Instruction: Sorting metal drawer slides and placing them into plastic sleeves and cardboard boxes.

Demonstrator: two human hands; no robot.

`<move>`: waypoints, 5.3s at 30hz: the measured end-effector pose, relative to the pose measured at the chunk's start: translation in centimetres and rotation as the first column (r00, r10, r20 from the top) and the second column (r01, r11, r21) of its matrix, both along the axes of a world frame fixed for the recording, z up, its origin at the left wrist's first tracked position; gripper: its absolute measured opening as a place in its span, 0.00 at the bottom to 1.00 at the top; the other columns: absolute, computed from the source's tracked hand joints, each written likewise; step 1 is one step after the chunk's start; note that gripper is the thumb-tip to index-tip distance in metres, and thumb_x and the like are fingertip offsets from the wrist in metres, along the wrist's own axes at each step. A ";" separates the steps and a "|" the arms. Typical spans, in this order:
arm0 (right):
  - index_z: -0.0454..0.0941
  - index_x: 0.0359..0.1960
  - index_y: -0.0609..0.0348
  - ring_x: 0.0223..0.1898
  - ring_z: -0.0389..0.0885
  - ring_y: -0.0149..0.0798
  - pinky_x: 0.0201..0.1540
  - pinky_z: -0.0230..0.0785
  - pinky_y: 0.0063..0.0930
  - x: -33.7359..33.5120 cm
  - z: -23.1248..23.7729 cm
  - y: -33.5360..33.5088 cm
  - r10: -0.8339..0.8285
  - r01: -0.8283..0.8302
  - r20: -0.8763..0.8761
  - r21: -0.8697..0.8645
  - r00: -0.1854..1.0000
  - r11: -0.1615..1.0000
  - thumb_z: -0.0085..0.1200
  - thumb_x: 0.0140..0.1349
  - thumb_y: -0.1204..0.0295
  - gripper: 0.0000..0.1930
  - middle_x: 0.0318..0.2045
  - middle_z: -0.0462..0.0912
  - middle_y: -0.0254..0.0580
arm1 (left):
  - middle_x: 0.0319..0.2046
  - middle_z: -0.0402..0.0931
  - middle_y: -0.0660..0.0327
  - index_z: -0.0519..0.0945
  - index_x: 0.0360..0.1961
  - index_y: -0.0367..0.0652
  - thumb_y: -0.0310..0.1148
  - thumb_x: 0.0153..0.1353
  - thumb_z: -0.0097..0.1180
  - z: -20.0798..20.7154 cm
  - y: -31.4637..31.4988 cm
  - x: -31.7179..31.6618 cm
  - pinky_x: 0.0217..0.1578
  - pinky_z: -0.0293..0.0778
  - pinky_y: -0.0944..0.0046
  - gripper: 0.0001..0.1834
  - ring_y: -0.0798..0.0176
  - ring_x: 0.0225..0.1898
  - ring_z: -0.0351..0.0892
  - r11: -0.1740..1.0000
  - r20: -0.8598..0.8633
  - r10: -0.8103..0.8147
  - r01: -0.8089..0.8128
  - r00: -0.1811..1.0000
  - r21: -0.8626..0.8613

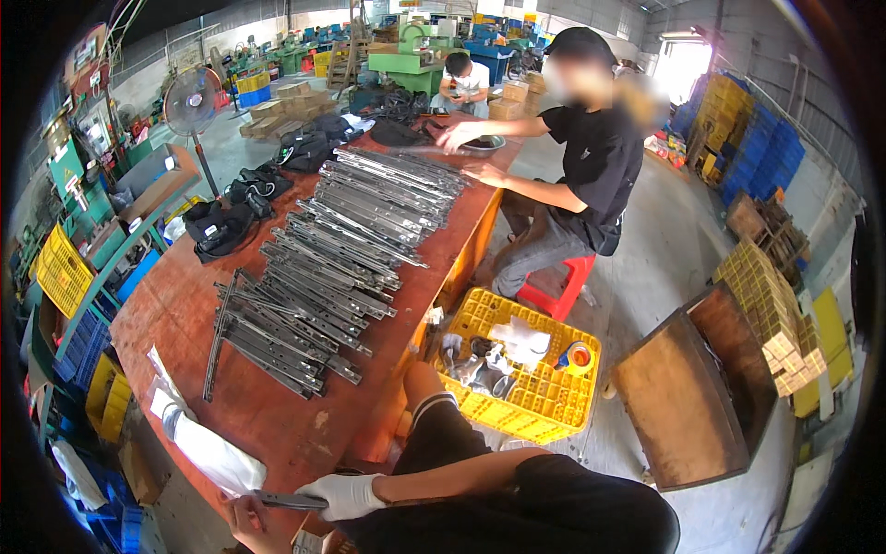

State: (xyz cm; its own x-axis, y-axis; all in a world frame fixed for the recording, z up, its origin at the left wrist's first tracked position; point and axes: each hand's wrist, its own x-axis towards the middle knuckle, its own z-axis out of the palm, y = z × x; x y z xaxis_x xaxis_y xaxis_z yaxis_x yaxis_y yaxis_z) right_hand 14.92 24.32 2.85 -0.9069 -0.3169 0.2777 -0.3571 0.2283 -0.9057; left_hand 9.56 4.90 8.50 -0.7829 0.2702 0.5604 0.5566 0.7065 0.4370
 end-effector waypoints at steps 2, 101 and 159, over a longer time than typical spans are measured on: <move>0.70 0.58 0.59 0.18 0.76 0.33 0.19 0.68 0.28 1.1 3.6 0.6 0.231 0.019 0.586 -0.388 0.777 0.921 0.53 0.63 0.75 0.21 0.23 0.76 0.38 | 0.37 0.82 0.48 0.83 0.37 0.35 0.23 0.59 0.60 -0.9 -1.2 -0.5 0.40 0.77 0.50 0.05 0.45 0.37 0.81 0.997 0.082 0.033 -0.038 0.996 0.061; 0.70 0.64 0.63 0.30 0.81 0.36 0.38 0.75 0.27 6.0 16.0 4.2 0.045 -0.039 -0.036 0.149 0.998 0.988 0.84 0.29 0.62 0.54 0.51 0.79 0.48 | 0.51 0.81 0.56 0.79 0.51 0.44 0.28 0.42 0.70 -10.2 -0.5 13.1 0.52 0.70 0.52 0.29 0.48 0.53 0.79 0.868 0.387 -0.433 0.262 0.814 0.421; 0.76 0.57 0.62 0.54 0.80 0.52 0.58 0.70 0.41 -0.4 -2.1 -3.0 -0.051 -0.323 0.540 0.573 0.840 0.753 0.59 0.65 0.67 0.21 0.52 0.82 0.54 | 0.37 0.82 0.51 0.83 0.33 0.38 0.29 0.56 0.59 -25.8 -20.0 2.4 0.48 0.78 0.54 0.07 0.48 0.46 0.82 0.783 0.768 0.023 0.466 0.640 -0.412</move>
